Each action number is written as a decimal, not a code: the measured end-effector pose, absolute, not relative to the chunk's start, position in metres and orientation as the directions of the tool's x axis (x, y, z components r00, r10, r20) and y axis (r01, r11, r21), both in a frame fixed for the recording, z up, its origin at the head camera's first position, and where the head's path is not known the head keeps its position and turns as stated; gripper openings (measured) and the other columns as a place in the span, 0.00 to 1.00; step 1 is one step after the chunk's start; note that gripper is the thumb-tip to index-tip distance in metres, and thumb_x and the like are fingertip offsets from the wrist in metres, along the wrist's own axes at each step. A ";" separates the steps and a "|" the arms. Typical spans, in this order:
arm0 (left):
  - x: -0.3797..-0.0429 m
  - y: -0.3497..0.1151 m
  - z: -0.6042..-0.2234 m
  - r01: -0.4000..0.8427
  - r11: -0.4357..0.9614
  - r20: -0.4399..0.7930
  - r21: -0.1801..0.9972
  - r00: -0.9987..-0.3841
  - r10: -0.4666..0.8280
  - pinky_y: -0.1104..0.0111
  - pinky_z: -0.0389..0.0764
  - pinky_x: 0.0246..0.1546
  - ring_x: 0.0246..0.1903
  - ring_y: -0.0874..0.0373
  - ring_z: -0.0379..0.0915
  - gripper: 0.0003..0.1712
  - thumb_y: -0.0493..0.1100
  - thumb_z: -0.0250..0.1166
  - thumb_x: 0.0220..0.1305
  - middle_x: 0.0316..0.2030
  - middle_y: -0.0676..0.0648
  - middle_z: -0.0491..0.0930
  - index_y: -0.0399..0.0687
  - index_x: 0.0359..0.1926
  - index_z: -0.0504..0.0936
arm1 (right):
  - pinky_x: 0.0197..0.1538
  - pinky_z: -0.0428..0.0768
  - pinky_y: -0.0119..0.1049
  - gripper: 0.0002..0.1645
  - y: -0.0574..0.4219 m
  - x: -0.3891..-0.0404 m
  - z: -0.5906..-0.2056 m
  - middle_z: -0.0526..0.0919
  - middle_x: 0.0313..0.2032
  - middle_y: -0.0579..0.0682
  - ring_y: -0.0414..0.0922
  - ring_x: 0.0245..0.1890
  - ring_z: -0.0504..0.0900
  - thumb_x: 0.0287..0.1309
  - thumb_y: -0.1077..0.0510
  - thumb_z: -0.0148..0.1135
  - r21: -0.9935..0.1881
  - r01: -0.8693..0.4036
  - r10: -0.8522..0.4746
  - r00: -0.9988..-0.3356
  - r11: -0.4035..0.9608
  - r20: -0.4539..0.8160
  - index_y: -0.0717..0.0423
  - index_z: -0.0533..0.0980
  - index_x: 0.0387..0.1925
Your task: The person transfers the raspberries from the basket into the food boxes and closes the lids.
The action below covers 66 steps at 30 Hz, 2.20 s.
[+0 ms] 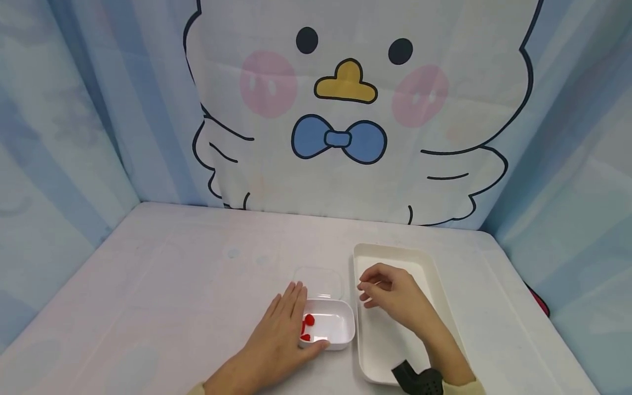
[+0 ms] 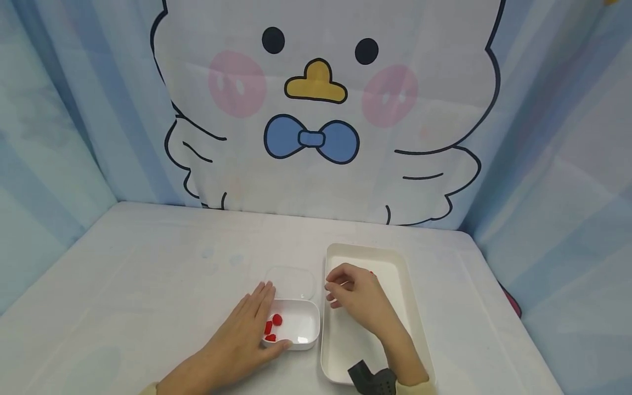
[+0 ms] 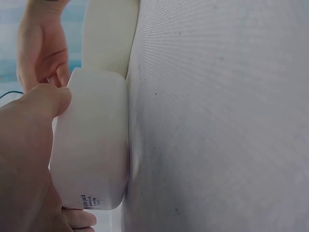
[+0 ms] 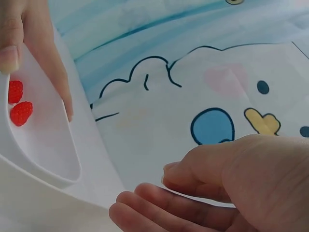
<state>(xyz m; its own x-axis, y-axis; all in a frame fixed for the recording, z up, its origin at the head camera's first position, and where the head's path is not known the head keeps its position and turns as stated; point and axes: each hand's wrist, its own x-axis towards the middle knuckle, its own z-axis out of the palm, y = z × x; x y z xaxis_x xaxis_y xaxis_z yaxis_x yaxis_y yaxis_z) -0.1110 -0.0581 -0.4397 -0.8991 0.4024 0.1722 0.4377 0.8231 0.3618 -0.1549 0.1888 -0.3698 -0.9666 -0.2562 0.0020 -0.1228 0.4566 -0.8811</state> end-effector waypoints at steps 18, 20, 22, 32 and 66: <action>-0.111 -0.058 -0.438 0.411 0.819 0.106 0.400 -0.909 0.404 0.48 0.56 0.75 0.76 0.45 0.49 0.59 0.76 0.54 0.61 0.75 0.38 0.56 0.36 0.75 0.53 | 0.40 0.88 0.38 0.13 0.221 -0.160 -0.368 0.85 0.41 0.61 0.48 0.36 0.87 0.66 0.59 0.60 -0.836 0.013 -0.064 -0.996 0.549 -0.057 0.64 0.76 0.48; -0.112 -0.058 -0.438 0.408 0.821 0.099 0.399 -0.909 0.404 0.49 0.55 0.75 0.76 0.45 0.49 0.59 0.76 0.55 0.61 0.75 0.38 0.56 0.36 0.75 0.53 | 0.41 0.88 0.39 0.13 0.223 -0.161 -0.368 0.85 0.42 0.61 0.49 0.36 0.87 0.67 0.59 0.60 -0.828 0.024 -0.046 -0.997 0.560 -0.060 0.64 0.76 0.48; -0.112 -0.057 -0.438 0.404 0.822 0.090 0.402 -0.911 0.403 0.49 0.55 0.75 0.77 0.45 0.49 0.60 0.76 0.55 0.60 0.75 0.38 0.55 0.36 0.75 0.53 | 0.41 0.88 0.39 0.15 0.226 -0.161 -0.368 0.85 0.43 0.61 0.49 0.36 0.87 0.67 0.59 0.59 -0.823 0.036 -0.037 -0.997 0.567 -0.069 0.64 0.76 0.50; -0.112 -0.057 -0.438 0.385 0.827 0.055 0.409 -0.915 0.399 0.48 0.54 0.75 0.77 0.45 0.48 0.60 0.77 0.55 0.59 0.76 0.39 0.54 0.37 0.76 0.51 | 0.40 0.87 0.36 0.15 0.235 -0.162 -0.372 0.84 0.44 0.61 0.45 0.36 0.87 0.67 0.59 0.59 -0.791 0.072 -0.005 -0.996 0.608 -0.094 0.64 0.75 0.50; -0.112 -0.056 -0.437 0.385 0.829 0.059 0.406 -0.916 0.397 0.48 0.54 0.75 0.77 0.45 0.47 0.60 0.76 0.56 0.59 0.76 0.39 0.54 0.38 0.76 0.51 | 0.40 0.87 0.39 0.19 0.255 -0.166 -0.380 0.84 0.38 0.58 0.43 0.30 0.84 0.65 0.57 0.61 -0.659 0.235 0.071 -0.961 0.714 -0.266 0.65 0.73 0.52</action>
<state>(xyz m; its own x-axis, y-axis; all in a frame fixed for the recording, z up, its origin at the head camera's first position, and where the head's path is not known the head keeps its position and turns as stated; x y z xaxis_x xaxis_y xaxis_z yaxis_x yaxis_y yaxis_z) -0.1124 -0.0559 -0.4373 -0.9159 0.3970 0.0589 0.3853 0.8287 0.4060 -0.1660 0.2547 -0.3796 -0.9613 0.0712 -0.2660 0.2352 0.7144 -0.6590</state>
